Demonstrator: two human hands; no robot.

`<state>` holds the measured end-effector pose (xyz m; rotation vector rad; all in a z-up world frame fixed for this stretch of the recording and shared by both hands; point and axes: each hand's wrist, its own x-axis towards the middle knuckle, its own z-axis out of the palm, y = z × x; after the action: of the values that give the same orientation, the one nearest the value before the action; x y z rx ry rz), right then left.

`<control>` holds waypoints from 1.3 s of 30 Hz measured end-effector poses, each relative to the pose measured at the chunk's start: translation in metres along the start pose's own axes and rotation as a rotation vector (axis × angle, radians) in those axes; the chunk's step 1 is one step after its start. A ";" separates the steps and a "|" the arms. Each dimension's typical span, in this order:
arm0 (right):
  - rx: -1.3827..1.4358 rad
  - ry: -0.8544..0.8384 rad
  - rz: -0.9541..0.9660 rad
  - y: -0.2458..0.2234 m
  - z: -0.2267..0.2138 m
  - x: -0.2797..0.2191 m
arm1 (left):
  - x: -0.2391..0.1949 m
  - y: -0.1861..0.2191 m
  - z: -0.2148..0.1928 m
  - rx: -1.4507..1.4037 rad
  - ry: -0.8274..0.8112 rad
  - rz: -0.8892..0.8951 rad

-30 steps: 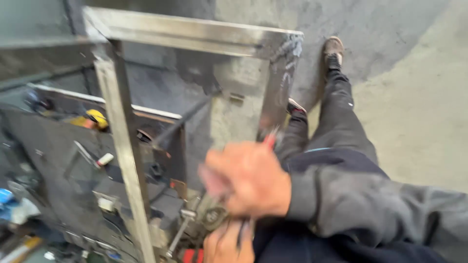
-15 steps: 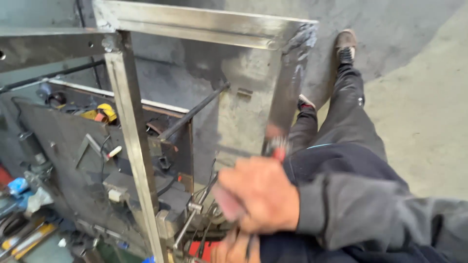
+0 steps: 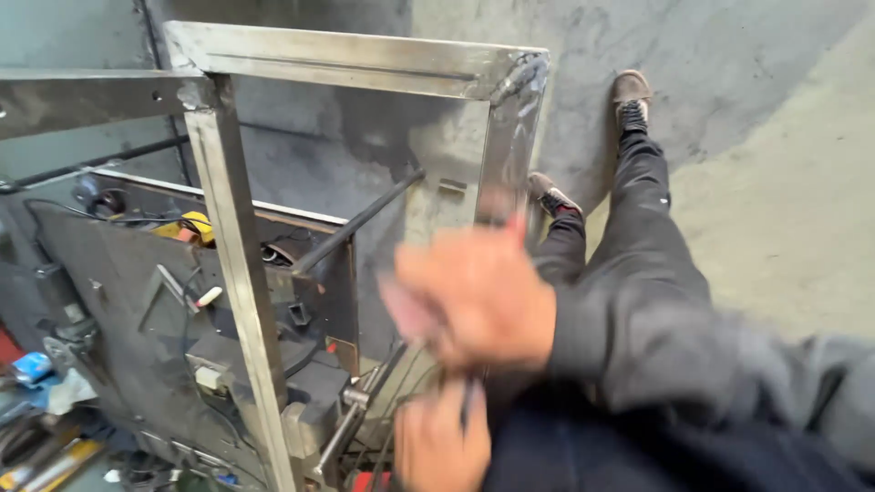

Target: Using a wire brush and sandpaper to clean and smooth the welded joints of a metal frame.

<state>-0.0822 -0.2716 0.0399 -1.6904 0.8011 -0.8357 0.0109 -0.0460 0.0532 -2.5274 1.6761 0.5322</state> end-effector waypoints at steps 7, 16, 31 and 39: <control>-0.030 -0.164 0.013 -0.004 0.036 -0.033 | -0.103 -0.083 0.108 -0.151 0.375 -0.020; -0.354 0.138 -0.278 0.049 -0.058 0.100 | 0.156 0.094 -0.033 -0.340 0.097 0.106; -0.074 -0.248 -0.121 0.031 -0.057 0.080 | 0.065 0.094 -0.006 -0.465 -0.085 -0.278; -0.185 -0.066 -0.118 0.047 -0.094 0.138 | 0.166 0.137 -0.041 -0.373 -0.002 -0.118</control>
<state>-0.0924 -0.4443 0.0349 -1.9341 0.7580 -0.8011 -0.0446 -0.2577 0.0582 -2.8502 1.5347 0.9110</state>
